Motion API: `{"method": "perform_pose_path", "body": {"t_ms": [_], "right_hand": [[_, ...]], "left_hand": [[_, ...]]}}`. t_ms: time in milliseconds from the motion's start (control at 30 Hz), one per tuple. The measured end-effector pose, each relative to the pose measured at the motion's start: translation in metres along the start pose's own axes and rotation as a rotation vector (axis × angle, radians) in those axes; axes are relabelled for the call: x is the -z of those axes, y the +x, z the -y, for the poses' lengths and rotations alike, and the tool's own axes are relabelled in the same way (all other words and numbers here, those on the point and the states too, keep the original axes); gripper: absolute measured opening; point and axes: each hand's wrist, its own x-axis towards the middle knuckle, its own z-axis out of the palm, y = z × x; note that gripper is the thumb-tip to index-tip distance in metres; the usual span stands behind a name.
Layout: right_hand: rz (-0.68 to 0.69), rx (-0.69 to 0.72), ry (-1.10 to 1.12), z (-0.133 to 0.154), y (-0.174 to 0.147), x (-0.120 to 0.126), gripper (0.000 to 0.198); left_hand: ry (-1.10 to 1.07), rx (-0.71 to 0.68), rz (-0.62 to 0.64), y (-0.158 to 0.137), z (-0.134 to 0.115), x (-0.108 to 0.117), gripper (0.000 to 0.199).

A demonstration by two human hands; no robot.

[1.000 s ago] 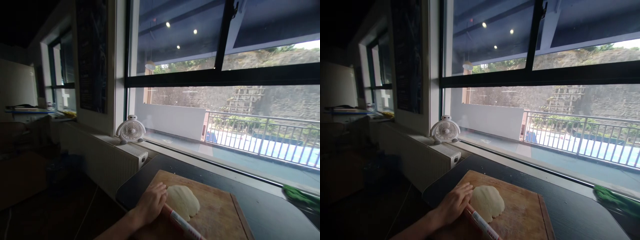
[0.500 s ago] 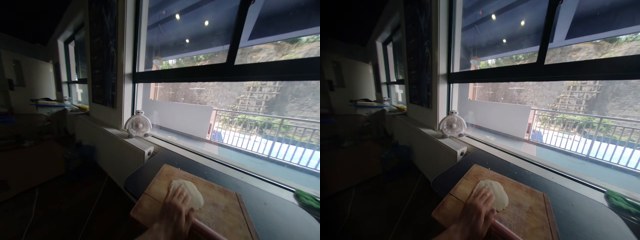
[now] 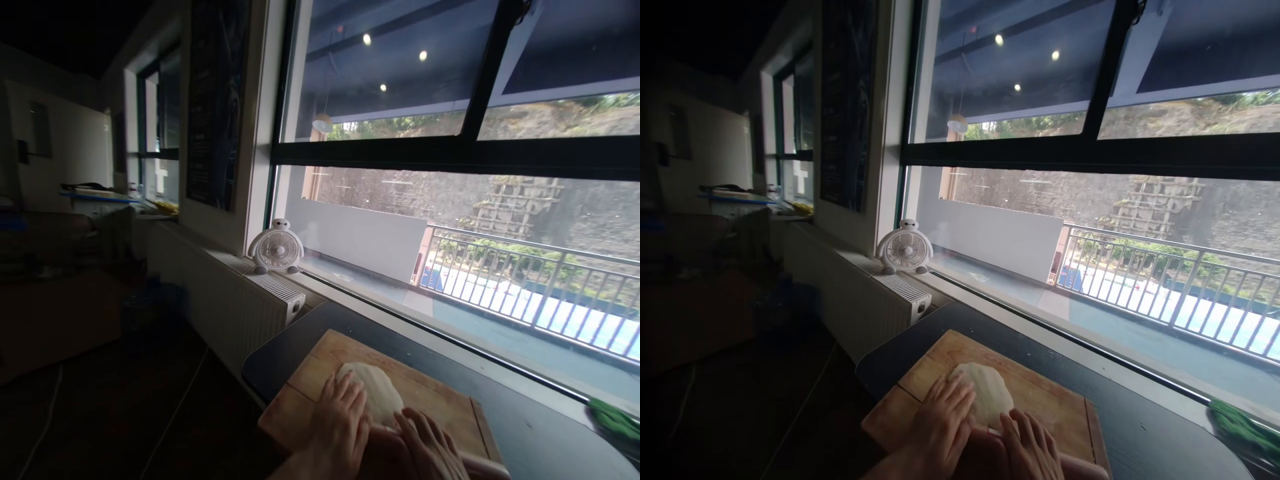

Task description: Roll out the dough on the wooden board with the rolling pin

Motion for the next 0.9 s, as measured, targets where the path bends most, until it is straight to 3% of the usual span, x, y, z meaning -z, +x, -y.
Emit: {"method": "perform_pose_path", "body": {"t_ms": [133, 233, 333, 467, 567, 767, 900], "right_hand": [[0.018, -0.037, 0.087, 0.032, 0.036, 0.001, 0.037], [0.044, -0.021, 0.135, 0.044, 0.073, 0.001, 0.04], [0.084, -0.004, 0.167, 0.037, 0.098, 0.002, 0.043], [0.112, -0.102, 0.2, 0.016, 0.096, 0.001, 0.045], [0.101, -0.134, 0.292, 0.017, 0.083, -0.001, 0.044], [0.023, -0.212, 0.38, 0.032, 0.074, -0.004, 0.044], [-0.006, -0.127, 0.337, 0.035, 0.069, -0.01, 0.041]], "left_hand": [[0.04, -0.066, 0.002, -0.046, 0.009, 0.02, 0.041], [-0.019, 0.0, 0.032, -0.048, 0.016, 0.026, 0.034], [-0.101, 0.056, 0.039, -0.038, 0.032, 0.038, 0.021], [-0.116, 0.116, 0.031, -0.042, 0.067, 0.076, 0.024], [-0.116, 0.182, 0.033, -0.055, 0.07, 0.092, 0.021], [-0.251, 0.043, -0.029, -0.068, 0.023, 0.054, 0.026], [-0.219, 0.073, 0.018, -0.058, 0.03, 0.053, 0.022]]}}
